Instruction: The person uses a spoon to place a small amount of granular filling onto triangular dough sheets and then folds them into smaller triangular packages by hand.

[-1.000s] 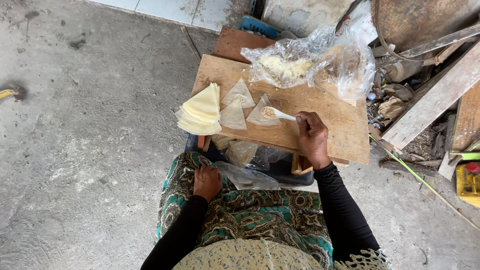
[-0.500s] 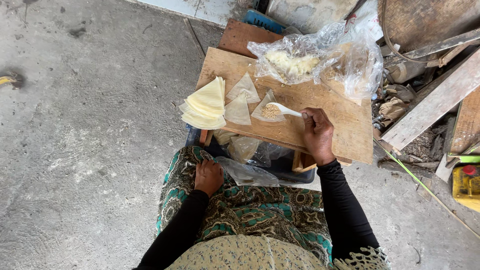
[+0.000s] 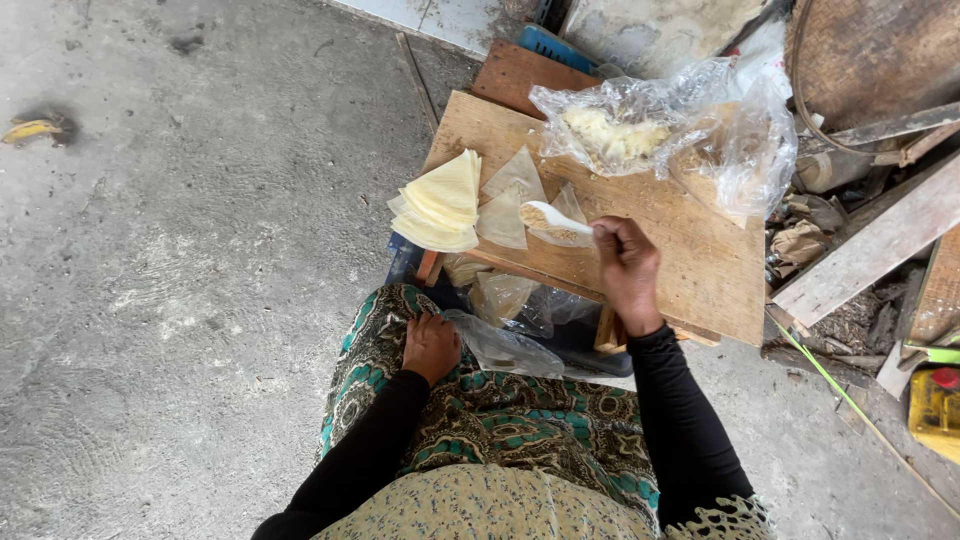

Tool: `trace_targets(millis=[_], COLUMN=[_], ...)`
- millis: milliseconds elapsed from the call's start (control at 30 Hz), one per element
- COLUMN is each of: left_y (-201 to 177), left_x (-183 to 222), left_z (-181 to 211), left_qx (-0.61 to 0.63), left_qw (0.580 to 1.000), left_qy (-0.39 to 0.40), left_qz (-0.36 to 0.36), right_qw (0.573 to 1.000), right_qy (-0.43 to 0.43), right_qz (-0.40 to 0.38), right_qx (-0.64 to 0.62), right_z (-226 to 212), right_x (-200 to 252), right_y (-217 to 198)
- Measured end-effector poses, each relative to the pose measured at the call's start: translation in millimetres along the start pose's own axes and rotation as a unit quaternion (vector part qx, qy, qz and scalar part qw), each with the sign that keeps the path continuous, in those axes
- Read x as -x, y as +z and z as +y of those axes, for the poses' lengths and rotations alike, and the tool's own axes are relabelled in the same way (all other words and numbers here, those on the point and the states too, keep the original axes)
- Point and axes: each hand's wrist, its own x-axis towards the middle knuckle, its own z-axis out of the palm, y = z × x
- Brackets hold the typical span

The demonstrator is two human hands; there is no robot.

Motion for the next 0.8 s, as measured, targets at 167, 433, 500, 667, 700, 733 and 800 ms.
trace_targets(millis=[167, 433, 500, 667, 700, 733, 800], left_y=[1, 0, 0, -2, -3, -4, -4], left_x=[3, 0, 2, 2, 2, 2, 3], left_z=[-3, -4, -3, -1, -1, -1, -2], left_qx=[0.018, 0.012, 0.013, 0.028, 0.027, 0.026, 0.025], left_qw=[1.0, 1.0, 1.0, 1.0, 1.0, 1.0, 1.0], left_qy=[0.001, 0.001, 0.0, -0.009, -0.007, -0.005, -0.002], left_qz=[0.012, 0.002, 0.0, -0.003, -0.005, -0.008, -0.01], right_qw=[0.989, 0.95, 0.951, 0.973, 0.981, 0.988, 0.996], right_qy=[-0.133, -0.266, -0.264, -0.202, -0.168, -0.132, -0.075], right_qz=[-0.003, -0.015, -0.014, -0.002, -0.004, -0.005, -0.004], right_qx=[0.064, 0.165, 0.16, 0.108, 0.094, 0.08, 0.041], right_z=[-32, -59, -58, -35, -27, -18, -5], right_x=[2, 4, 5, 8, 5, 2, 4], right_y=[28, 22, 23, 30, 31, 33, 31])
